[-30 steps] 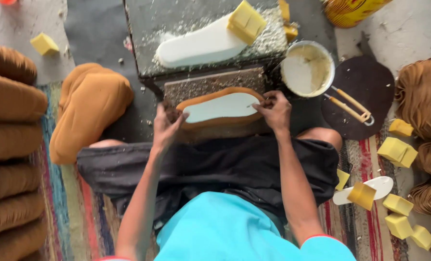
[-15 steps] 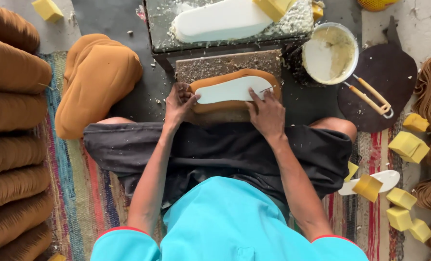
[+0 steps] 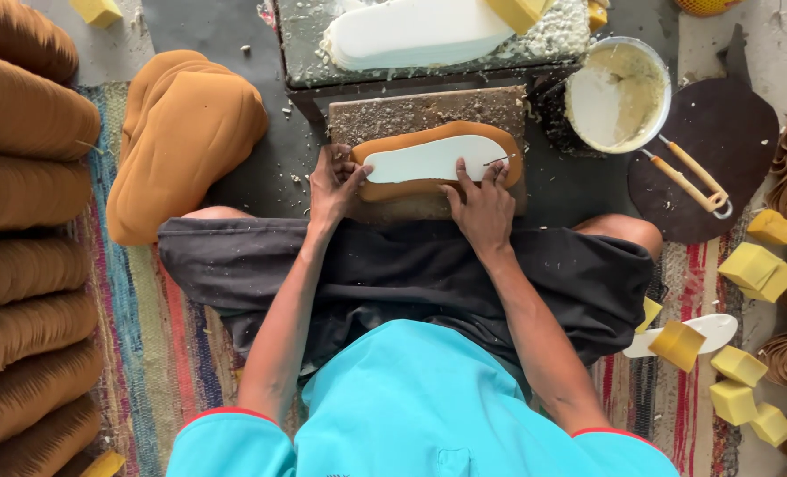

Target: The person applies adhesive to shoe soles and attaches components in a shoe manufacturing setting.

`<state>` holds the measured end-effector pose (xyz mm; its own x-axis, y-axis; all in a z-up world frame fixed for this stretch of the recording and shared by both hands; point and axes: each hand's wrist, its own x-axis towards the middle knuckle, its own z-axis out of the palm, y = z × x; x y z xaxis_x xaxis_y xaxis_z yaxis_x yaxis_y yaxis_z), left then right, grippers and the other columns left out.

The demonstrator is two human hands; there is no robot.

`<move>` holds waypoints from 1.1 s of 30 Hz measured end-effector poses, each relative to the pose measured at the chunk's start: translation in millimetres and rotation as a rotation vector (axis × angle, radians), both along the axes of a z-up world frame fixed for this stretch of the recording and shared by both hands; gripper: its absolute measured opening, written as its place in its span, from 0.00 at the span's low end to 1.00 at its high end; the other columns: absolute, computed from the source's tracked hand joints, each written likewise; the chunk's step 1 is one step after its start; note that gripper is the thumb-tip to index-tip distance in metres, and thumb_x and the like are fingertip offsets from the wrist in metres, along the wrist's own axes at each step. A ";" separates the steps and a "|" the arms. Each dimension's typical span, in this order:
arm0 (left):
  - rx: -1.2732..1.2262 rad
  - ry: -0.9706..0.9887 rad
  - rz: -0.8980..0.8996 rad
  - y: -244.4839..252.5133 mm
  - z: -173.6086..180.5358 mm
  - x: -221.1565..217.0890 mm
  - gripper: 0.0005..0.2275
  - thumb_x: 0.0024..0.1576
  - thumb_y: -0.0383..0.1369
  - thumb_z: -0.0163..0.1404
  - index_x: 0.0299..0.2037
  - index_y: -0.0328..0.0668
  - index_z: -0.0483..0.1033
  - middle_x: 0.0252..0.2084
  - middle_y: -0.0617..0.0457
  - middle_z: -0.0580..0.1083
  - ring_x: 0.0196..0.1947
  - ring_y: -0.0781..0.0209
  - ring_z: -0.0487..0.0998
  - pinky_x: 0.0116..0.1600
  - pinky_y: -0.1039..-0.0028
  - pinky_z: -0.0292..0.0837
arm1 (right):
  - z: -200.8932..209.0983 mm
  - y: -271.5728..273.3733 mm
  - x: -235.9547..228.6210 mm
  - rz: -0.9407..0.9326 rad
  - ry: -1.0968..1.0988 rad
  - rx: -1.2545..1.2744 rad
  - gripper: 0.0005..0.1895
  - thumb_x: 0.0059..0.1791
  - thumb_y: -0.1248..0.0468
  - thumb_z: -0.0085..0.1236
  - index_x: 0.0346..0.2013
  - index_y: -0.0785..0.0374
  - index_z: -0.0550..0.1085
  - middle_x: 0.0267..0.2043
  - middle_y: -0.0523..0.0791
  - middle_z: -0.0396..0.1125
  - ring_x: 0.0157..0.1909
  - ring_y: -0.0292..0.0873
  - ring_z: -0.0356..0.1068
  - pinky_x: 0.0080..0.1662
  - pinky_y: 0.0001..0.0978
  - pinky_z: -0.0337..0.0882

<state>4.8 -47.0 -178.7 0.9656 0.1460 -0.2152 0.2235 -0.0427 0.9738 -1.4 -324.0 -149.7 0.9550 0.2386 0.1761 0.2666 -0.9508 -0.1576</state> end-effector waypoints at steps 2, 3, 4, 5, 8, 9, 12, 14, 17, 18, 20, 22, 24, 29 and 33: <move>0.006 0.000 0.015 -3.0 2.9 -2.4 0.20 0.57 0.29 0.62 0.54 0.33 0.66 0.33 0.51 0.79 0.31 0.69 0.79 0.37 0.80 0.76 | 3.2 2.3 0.1 -0.016 -0.003 0.013 0.25 0.54 0.44 0.57 0.61 0.52 0.76 0.52 0.78 0.63 0.58 0.78 0.66 0.38 0.51 0.77; 0.008 0.001 0.010 -3.8 3.8 -3.2 0.20 0.57 0.29 0.62 0.54 0.33 0.66 0.33 0.51 0.79 0.31 0.69 0.79 0.37 0.80 0.76 | 2.6 2.6 -0.6 -0.021 -0.003 0.015 0.25 0.54 0.44 0.57 0.61 0.52 0.76 0.52 0.78 0.63 0.58 0.78 0.66 0.38 0.51 0.77; -0.006 -0.023 0.010 -4.6 4.7 -3.8 0.19 0.58 0.29 0.62 0.54 0.33 0.66 0.33 0.52 0.78 0.32 0.70 0.79 0.37 0.81 0.76 | 2.1 2.9 -1.1 -0.028 -0.025 0.017 0.24 0.55 0.45 0.56 0.61 0.52 0.76 0.54 0.78 0.63 0.58 0.78 0.66 0.38 0.51 0.77; -0.019 -0.047 0.011 -4.9 5.6 -3.8 0.19 0.58 0.29 0.62 0.54 0.32 0.66 0.33 0.52 0.78 0.32 0.70 0.79 0.37 0.82 0.76 | 1.4 3.7 -0.9 -0.034 -0.047 0.020 0.23 0.56 0.46 0.55 0.60 0.52 0.77 0.55 0.78 0.63 0.59 0.77 0.65 0.38 0.51 0.77; 0.061 0.068 0.038 -10.0 22.3 -5.2 0.20 0.56 0.28 0.62 0.54 0.33 0.66 0.35 0.47 0.79 0.35 0.64 0.80 0.41 0.76 0.76 | -0.3 5.7 -2.9 -0.045 -0.062 0.022 0.22 0.56 0.46 0.54 0.61 0.52 0.76 0.55 0.76 0.63 0.59 0.77 0.65 0.39 0.53 0.78; 0.064 0.070 0.035 -15.3 24.0 -4.6 0.20 0.56 0.28 0.62 0.54 0.33 0.66 0.35 0.47 0.79 0.35 0.64 0.80 0.41 0.76 0.76 | 1.3 6.6 -1.3 -0.048 -0.060 0.025 0.22 0.56 0.46 0.54 0.61 0.52 0.76 0.55 0.76 0.63 0.59 0.77 0.65 0.39 0.53 0.78; 0.856 -0.363 0.031 -31.2 21.8 -4.4 0.29 0.48 0.31 0.68 0.56 0.30 0.66 0.48 0.38 0.73 0.48 0.45 0.72 0.54 0.62 0.70 | 5.7 6.9 -0.8 -0.066 -0.039 0.004 0.23 0.56 0.46 0.53 0.61 0.53 0.77 0.54 0.77 0.63 0.60 0.78 0.65 0.37 0.52 0.77; 1.207 -0.462 -0.365 -33.0 13.6 -4.7 0.29 0.50 0.20 0.57 0.65 0.41 0.68 0.60 0.45 0.72 0.55 0.47 0.70 0.61 0.62 0.66 | 6.8 12.7 0.1 -0.051 0.003 -0.089 0.22 0.56 0.48 0.53 0.61 0.54 0.77 0.54 0.78 0.62 0.59 0.79 0.65 0.35 0.52 0.76; 1.067 -0.657 -0.408 -18.5 58.6 6.5 0.27 0.51 0.22 0.54 0.65 0.30 0.71 0.54 0.44 0.74 0.54 0.48 0.74 0.60 0.57 0.68 | 16.6 -6.9 4.9 0.006 0.002 0.032 0.23 0.50 0.46 0.56 0.54 0.53 0.80 0.53 0.70 0.67 0.51 0.67 0.73 0.43 0.46 0.77; 1.089 -0.658 -0.385 2.4 72.8 10.4 0.27 0.51 0.22 0.54 0.65 0.30 0.71 0.54 0.44 0.74 0.54 0.48 0.74 0.60 0.57 0.68 | 16.5 -25.7 0.7 0.029 -0.013 0.043 0.23 0.50 0.46 0.56 0.54 0.53 0.80 0.53 0.70 0.67 0.51 0.67 0.73 0.43 0.46 0.77; 0.872 -0.616 0.029 43.0 101.2 11.7 0.04 0.53 0.25 0.57 0.37 0.39 0.79 0.37 0.46 0.76 0.43 0.45 0.75 0.52 0.58 0.68 | 14.0 -64.8 -11.4 -0.025 0.239 0.800 0.19 0.54 0.52 0.63 0.49 0.65 0.80 0.48 0.52 0.78 0.49 0.53 0.79 0.50 0.38 0.77; 0.971 -0.588 0.157 103.7 109.4 27.0 0.04 0.55 0.27 0.58 0.38 0.38 0.79 0.38 0.46 0.75 0.43 0.44 0.74 0.51 0.57 0.67 | 4.2 -110.9 -30.5 -0.168 0.332 1.376 0.17 0.57 0.55 0.57 0.48 0.67 0.78 0.47 0.51 0.77 0.48 0.50 0.78 0.49 0.36 0.76; 1.043 -0.551 0.280 154.0 95.2 36.6 0.05 0.57 0.29 0.59 0.40 0.37 0.80 0.39 0.46 0.75 0.43 0.44 0.74 0.50 0.56 0.66 | 8.7 -140.3 -45.0 -0.337 0.436 1.929 0.15 0.59 0.58 0.50 0.47 0.68 0.76 0.45 0.50 0.75 0.46 0.48 0.77 0.48 0.34 0.74; 1.381 -0.188 0.597 215.8 37.0 51.0 0.07 0.55 0.34 0.59 0.42 0.44 0.80 0.59 0.35 0.66 0.61 0.28 0.63 0.58 0.44 0.62 | 44.4 -115.8 -55.9 -0.210 0.188 2.064 0.25 0.59 0.48 0.43 0.42 0.67 0.78 0.37 0.48 0.73 0.37 0.42 0.70 0.40 0.30 0.69; 1.049 -0.502 0.462 159.4 78.0 15.6 0.14 0.69 0.27 0.51 0.61 0.28 0.68 0.63 0.36 0.66 0.64 0.36 0.68 0.67 0.52 0.67 | 115.4 -30.6 -56.4 -0.346 0.072 1.030 0.11 0.57 0.58 0.58 0.44 0.64 0.78 0.37 0.45 0.73 0.39 0.36 0.72 0.44 0.27 0.72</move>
